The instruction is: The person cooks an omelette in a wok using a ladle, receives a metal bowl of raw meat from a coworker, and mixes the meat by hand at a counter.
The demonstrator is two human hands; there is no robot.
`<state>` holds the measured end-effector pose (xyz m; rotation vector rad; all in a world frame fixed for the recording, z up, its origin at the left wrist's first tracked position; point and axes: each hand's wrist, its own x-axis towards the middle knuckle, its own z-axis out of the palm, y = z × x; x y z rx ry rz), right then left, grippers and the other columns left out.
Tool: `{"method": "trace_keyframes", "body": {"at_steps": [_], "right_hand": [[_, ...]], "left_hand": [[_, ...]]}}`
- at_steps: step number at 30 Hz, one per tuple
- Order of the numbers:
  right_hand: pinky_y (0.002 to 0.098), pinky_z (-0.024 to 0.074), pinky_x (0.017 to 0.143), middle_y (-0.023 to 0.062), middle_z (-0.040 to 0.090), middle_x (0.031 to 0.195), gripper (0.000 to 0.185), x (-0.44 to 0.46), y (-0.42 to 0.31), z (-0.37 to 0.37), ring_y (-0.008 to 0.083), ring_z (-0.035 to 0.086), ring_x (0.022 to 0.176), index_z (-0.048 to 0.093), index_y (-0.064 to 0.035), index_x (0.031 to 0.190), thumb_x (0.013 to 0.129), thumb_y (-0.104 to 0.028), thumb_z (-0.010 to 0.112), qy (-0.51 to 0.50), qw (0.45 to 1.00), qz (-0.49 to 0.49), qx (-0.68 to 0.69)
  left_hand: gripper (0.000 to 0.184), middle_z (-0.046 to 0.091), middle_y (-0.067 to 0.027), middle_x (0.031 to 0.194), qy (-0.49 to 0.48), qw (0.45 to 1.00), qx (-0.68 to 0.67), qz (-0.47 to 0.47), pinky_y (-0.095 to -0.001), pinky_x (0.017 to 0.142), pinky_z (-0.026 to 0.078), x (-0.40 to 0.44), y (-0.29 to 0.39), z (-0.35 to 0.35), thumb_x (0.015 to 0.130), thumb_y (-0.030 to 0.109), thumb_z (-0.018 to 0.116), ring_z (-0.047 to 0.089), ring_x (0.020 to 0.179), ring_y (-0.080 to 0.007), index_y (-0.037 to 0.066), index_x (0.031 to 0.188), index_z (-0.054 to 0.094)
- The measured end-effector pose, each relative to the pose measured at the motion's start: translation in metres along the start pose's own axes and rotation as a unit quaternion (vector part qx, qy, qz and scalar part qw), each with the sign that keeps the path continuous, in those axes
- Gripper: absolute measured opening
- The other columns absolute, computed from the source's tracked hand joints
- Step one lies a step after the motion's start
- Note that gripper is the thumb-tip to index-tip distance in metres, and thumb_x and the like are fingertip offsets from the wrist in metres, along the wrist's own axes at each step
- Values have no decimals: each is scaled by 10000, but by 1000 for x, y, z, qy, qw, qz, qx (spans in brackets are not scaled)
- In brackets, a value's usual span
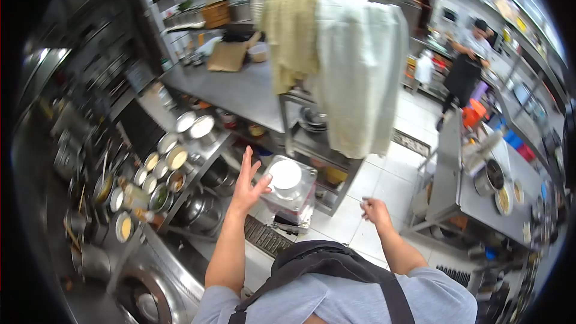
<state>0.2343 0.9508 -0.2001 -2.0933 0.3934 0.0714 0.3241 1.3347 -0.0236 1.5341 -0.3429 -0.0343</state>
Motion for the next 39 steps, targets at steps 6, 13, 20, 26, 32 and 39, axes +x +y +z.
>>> {"method": "trace_keyframes", "body": {"at_steps": [6,13,20,26,32,39], "right_hand": [[273,532,531,114,640,987,554,9,-120,-94,165,645,697,449,-56,1341,842,-172,662,184,955,-123,199],[279,504,632,122,652,888,421,21,-193,-68,146,616,689,571,-27,1202,834,-205,673,189,929,-271,169],[288,455,551,98,586,651,182,-3,-244,-7,157,564,565,593,20,825,890,-150,593,117,934,-258,215],[397,487,668,149,637,852,279,-43,-170,20,335,605,766,622,-76,1119,851,-146,598,155,960,-233,1],[445,479,831,208,641,990,366,-214,115,65,367,602,943,649,-72,1089,747,-192,599,217,929,258,-151],[438,515,781,208,660,865,178,-481,175,91,353,635,904,689,-23,851,767,-89,546,313,690,646,-92]], "left_hand": [[854,98,-132,1537,-99,994,-40,16,-446,973,370,130,-3,118,875,282,601,216,1380,-340,119,1494,36],[422,572,-94,1170,-208,948,-241,-1,-311,936,398,123,30,193,868,157,626,535,1068,-178,-34,1222,499],[319,639,-85,1058,-188,961,-204,-10,-264,800,464,131,37,151,876,119,627,597,940,-146,-47,1141,565],[297,605,-136,1125,-32,991,-110,73,-311,905,403,153,1,154,901,130,578,563,1017,-202,-67,1123,560],[325,585,-151,1140,-25,987,-129,96,-343,871,411,169,-19,161,898,139,534,549,1014,-225,-96,1123,547],[410,507,-162,1239,-42,995,-20,94,-338,972,362,93,-103,190,933,132,502,486,1120,-226,-66,1279,403]]}}
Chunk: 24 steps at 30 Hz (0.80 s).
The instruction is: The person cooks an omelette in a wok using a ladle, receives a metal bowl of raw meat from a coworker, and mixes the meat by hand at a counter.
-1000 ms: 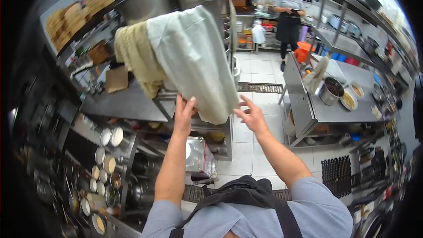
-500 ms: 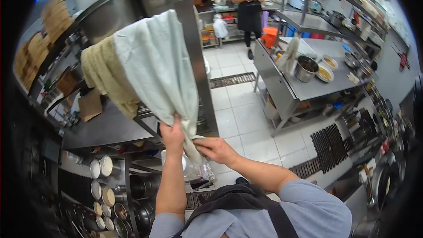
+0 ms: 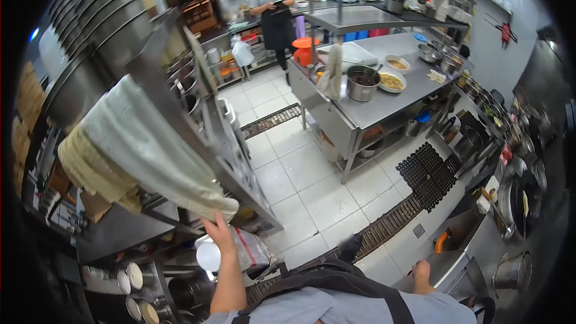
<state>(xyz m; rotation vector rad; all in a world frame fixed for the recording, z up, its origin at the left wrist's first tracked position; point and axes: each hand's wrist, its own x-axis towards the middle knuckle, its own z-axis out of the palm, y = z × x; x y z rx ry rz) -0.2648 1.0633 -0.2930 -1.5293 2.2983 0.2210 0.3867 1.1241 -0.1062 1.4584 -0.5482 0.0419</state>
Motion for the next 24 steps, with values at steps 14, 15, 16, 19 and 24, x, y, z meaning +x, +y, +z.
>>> {"method": "trace_keyframes", "body": {"at_steps": [14,15,16,19,24], "right_hand": [[464,486,776,205,637,893,249,138,-157,-60,392,605,851,637,-31,966,812,-214,564,-53,926,-365,80],[444,502,760,213,649,847,229,160,-161,-68,375,623,837,672,-49,929,824,-231,581,5,930,-338,146],[430,513,740,206,656,852,253,174,-161,-93,376,629,808,669,-50,996,827,-220,591,54,918,-350,179],[420,498,788,189,659,871,272,214,-135,-132,357,629,852,666,-68,1034,806,-207,614,62,915,-224,329],[417,506,754,193,664,875,281,243,-14,-88,349,638,852,677,-33,963,798,-239,583,105,958,-75,255]], "left_hand": [[511,622,-191,1075,-639,711,289,39,-399,803,501,-126,-24,278,801,333,658,635,895,-315,71,1224,543],[496,626,-188,1070,-618,729,287,62,-395,803,505,-121,-9,300,803,286,660,638,887,-312,58,1226,539],[491,628,-187,1068,-610,739,280,58,-389,806,506,-117,12,319,802,268,661,639,896,-306,57,1228,538],[481,633,-185,1065,-617,742,258,43,-380,812,507,-128,49,363,799,236,664,641,912,-297,58,1229,539],[500,630,-176,1091,-707,643,294,33,-392,849,496,-159,31,434,801,271,647,630,958,-314,63,1242,532]]}}
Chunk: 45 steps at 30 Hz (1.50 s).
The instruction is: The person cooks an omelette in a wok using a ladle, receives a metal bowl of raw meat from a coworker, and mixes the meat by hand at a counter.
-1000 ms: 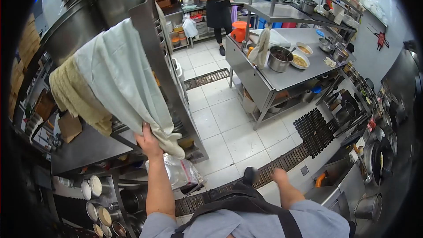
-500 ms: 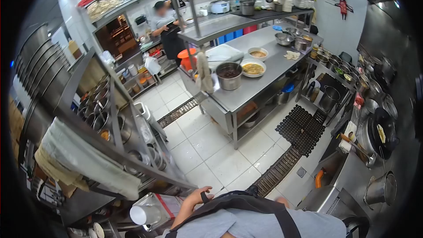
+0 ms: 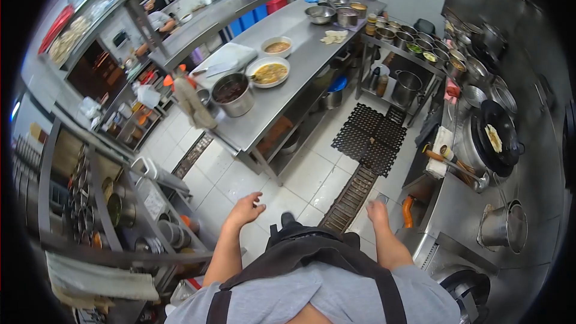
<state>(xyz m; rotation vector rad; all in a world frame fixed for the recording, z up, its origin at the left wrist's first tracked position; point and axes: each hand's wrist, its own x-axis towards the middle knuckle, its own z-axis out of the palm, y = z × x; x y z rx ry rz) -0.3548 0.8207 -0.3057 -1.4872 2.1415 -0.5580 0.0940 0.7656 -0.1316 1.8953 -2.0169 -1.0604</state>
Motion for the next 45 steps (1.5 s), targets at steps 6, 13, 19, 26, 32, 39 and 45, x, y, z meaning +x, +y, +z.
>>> {"method": "trace_keyframes", "body": {"at_steps": [6,13,19,26,32,39,45], "right_hand": [[478,488,791,223,643,844,190,-112,138,6,392,617,843,671,-15,780,725,-165,569,-103,973,98,-183],[449,502,744,227,647,813,245,-68,127,1,387,637,811,679,12,776,760,-209,575,-186,959,188,-107],[335,513,580,146,652,687,254,165,16,-80,204,652,613,666,-2,1008,820,-161,605,-47,979,193,54],[256,492,511,83,649,720,277,299,-16,-150,145,625,557,640,-1,1089,842,-119,605,99,938,204,264],[388,511,718,181,665,817,335,258,50,-116,305,663,782,652,-39,1069,800,-237,632,-49,976,211,6],[445,488,750,201,649,833,309,356,111,-159,360,631,821,672,-47,979,826,-300,583,-41,982,171,71],[456,488,735,221,641,899,248,570,151,-232,367,628,860,657,-22,964,838,-214,563,167,982,26,86]], "left_hand": [[523,633,-177,1089,-85,996,-15,4,-394,865,491,91,36,21,790,292,648,626,974,-322,71,1250,532],[528,637,-187,1078,-100,992,25,68,-401,874,483,241,69,37,787,300,647,612,990,-348,66,1246,532],[504,623,-221,1091,-100,981,50,157,-423,901,460,394,155,31,796,266,620,589,1025,-374,38,1235,525],[452,641,-203,1047,-92,952,26,290,-423,898,468,510,284,12,807,228,619,607,1000,-357,38,1210,540],[426,661,-154,974,-192,957,-63,206,-369,821,497,603,313,98,768,235,656,644,891,-293,70,1155,590],[413,607,-171,1177,-382,855,352,3,-415,912,462,680,101,236,737,318,658,586,1086,-312,66,1065,675],[424,618,-167,1162,-306,935,93,-155,-408,887,469,674,176,149,758,337,674,610,1041,-298,48,1068,670]]}}
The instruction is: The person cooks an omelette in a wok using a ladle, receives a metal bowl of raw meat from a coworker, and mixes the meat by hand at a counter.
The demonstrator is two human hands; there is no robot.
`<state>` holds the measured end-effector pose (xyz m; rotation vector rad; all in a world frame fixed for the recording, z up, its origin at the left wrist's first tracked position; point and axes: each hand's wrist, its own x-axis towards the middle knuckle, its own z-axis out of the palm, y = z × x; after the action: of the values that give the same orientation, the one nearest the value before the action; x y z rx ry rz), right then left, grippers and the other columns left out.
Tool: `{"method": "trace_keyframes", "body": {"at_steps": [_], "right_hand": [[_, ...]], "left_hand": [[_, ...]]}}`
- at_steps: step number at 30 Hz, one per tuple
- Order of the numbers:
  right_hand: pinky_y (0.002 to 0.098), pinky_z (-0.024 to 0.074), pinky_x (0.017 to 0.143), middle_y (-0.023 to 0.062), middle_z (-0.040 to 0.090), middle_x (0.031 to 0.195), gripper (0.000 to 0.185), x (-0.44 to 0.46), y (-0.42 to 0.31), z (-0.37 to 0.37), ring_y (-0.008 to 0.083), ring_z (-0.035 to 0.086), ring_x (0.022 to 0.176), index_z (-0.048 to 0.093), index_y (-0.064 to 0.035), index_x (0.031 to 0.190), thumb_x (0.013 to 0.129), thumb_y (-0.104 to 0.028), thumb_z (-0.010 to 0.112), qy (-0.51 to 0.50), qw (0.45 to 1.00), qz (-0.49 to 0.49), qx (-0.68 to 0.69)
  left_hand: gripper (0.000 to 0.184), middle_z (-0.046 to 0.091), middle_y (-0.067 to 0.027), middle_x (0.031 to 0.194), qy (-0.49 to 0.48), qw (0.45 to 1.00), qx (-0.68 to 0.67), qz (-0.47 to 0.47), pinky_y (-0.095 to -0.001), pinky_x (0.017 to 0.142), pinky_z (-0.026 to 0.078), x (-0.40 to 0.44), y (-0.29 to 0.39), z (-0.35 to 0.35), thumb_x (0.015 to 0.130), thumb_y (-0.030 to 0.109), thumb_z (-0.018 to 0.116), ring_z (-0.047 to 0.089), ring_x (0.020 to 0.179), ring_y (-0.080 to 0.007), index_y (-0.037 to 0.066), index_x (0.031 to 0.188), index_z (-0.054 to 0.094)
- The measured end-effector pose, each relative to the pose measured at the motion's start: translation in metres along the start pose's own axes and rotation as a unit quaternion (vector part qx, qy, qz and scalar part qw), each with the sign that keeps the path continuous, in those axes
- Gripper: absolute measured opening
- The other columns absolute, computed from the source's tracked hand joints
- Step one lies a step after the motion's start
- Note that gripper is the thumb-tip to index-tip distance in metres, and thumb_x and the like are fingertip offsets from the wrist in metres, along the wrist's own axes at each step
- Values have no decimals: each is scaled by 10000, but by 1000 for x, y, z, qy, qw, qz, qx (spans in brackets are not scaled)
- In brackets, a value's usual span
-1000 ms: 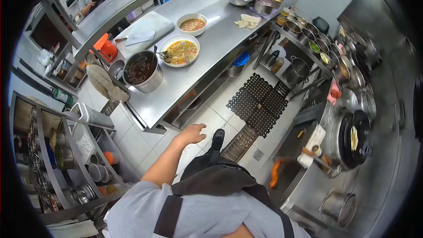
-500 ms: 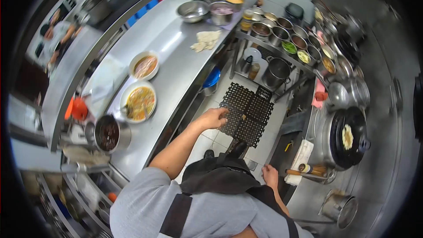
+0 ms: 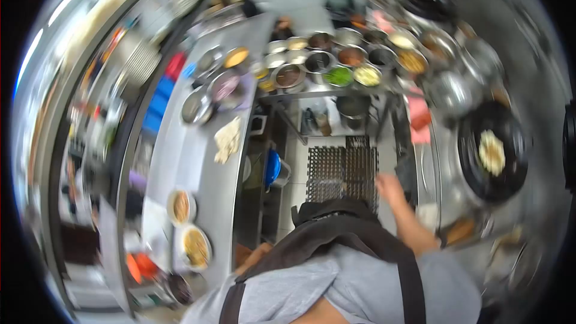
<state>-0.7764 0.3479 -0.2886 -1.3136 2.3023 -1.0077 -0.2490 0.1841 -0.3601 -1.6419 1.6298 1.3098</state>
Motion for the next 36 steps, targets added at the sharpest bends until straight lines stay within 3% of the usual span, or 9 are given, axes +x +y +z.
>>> {"method": "trace_keyframes", "body": {"at_steps": [7,14,18,20,22,24,25,29,36], "right_hand": [[470,483,762,197,643,835,162,124,-9,-23,386,614,836,654,-49,840,760,-174,587,66,996,55,-16],[466,482,821,194,647,909,207,40,13,-12,377,607,905,661,-70,927,799,-212,583,-5,967,252,-34],[440,486,806,177,661,918,281,-25,-1,-26,355,617,905,659,-54,996,802,-247,595,38,946,319,-50],[428,496,781,177,667,882,289,-46,-20,-29,349,631,863,660,-47,1004,796,-242,610,93,887,452,-3],[411,509,734,180,670,838,300,-70,-23,-20,355,641,798,657,-45,1032,783,-211,629,170,867,468,-1],[407,511,721,182,669,832,302,-87,-32,-11,356,643,784,657,-45,1036,778,-200,633,213,846,489,-8],[422,508,742,186,666,829,294,-95,-37,-8,364,637,799,662,-57,1023,779,-220,638,212,830,516,5],[462,491,799,221,650,879,272,-141,-53,6,386,621,864,665,-70,1016,795,-221,616,194,791,580,-6],[463,491,821,231,648,913,311,-230,-63,62,395,615,903,674,-52,1005,796,-270,600,248,634,732,38]], "left_hand": [[420,628,-168,1141,-58,998,-12,0,-399,871,474,51,111,-45,764,334,672,621,1014,-300,38,1063,669],[417,639,-168,1120,-109,980,81,145,-390,856,479,173,301,-90,771,332,671,632,986,-303,29,1058,667],[426,678,-188,920,-114,841,330,414,-376,788,500,176,522,-73,799,350,621,658,871,-255,3,1045,652],[381,674,-150,885,-99,765,285,569,-372,737,498,113,620,-42,799,338,617,648,827,-277,29,1021,640],[320,632,-151,799,-147,714,296,617,-390,684,478,60,699,-6,781,307,634,615,762,-298,17,905,581],[403,653,-160,894,-134,696,284,646,-390,736,493,44,747,44,768,310,647,635,817,-296,28,1051,596],[598,655,-189,1007,-123,687,270,663,-380,798,504,70,765,80,739,354,672,646,916,-294,3,1205,545],[788,579,-203,1216,-130,820,345,438,-361,922,458,75,803,163,656,430,740,571,1117,-290,-26,1253,505],[847,622,-224,1095,-12,687,443,575,-421,878,481,79,787,204,630,419,777,599,1029,-374,82,1320,421]]}}
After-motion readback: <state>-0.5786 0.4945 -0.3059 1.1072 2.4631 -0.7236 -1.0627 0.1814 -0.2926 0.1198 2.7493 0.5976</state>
